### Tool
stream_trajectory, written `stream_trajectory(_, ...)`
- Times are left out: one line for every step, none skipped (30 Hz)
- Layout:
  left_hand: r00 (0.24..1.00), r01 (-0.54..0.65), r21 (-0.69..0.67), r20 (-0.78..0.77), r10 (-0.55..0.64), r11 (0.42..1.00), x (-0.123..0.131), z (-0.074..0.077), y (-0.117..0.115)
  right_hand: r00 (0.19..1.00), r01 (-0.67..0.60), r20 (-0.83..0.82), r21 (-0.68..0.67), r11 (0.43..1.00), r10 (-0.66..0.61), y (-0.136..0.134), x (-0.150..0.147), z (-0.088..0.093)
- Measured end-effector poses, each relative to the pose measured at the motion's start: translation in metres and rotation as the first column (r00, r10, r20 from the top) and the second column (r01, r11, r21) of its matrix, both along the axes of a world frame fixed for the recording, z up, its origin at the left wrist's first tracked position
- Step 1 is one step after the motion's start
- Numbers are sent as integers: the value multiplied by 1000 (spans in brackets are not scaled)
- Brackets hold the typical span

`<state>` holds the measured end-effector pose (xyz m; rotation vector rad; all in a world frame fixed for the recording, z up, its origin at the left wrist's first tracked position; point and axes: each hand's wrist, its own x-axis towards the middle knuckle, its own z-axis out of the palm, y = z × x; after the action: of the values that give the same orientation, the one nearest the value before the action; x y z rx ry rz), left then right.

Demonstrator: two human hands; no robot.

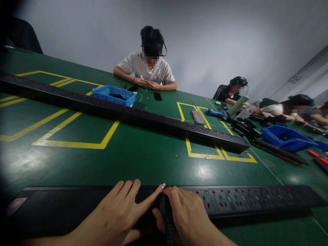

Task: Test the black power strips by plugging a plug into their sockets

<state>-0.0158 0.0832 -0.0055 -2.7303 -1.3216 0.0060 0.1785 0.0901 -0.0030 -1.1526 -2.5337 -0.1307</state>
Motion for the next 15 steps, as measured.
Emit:
stream_trajectory(1000,15,-1,7,-15,1000,-1,0,1,1000,-3,-2,1,1000,3,0,0,0)
stream_trajectory(999,33,0,16,-33,999,-2,0,1,1000,-6,-6,-1,1000,6,1,0,1)
stream_trajectory(999,49,1,25,-49,999,-3,1,2,1000,-9,-12,0,1000,9,1,0,1)
stream_trajectory(997,65,3,33,-65,998,-4,1,3,1000,-10,-17,-1,1000,10,1,0,1)
stream_trajectory(996,79,4,40,-79,997,-5,1,3,1000,-10,-19,0,1000,10,1,0,1)
stream_trajectory(995,89,6,46,-89,996,-6,1,4,1000,-9,-19,1,1000,9,0,0,1)
stream_trajectory(994,92,7,50,-92,996,-7,1,4,1000,-7,-15,2,1000,7,0,0,1)
stream_trajectory(994,93,8,53,-94,996,-7,1,4,1000,-6,-12,7,1000,6,0,0,1)
stream_trajectory(994,97,9,56,-98,995,-7,1,4,1000,-3,-10,11,1000,3,-1,0,1)
stream_trajectory(994,97,10,58,-97,995,-7,1,4,1000,-1,-9,15,1000,1,-1,0,1)
stream_trajectory(994,97,12,59,-97,995,-7,0,4,1000,1,-8,19,1000,-1,-1,0,1)
stream_trajectory(994,95,13,58,-96,995,-6,0,4,1000,3,-7,22,1000,-3,-1,0,2)
stream_trajectory(995,87,13,55,-88,996,-6,0,3,1000,4,-8,24,1000,-4,-1,-1,2)
stream_trajectory(996,75,12,49,-75,997,-5,-1,3,1000,1,-10,24,1000,-1,-1,-1,3)
stream_trajectory(998,57,10,40,-57,998,-4,-1,2,1000,-4,-12,21,1000,4,-1,-1,3)
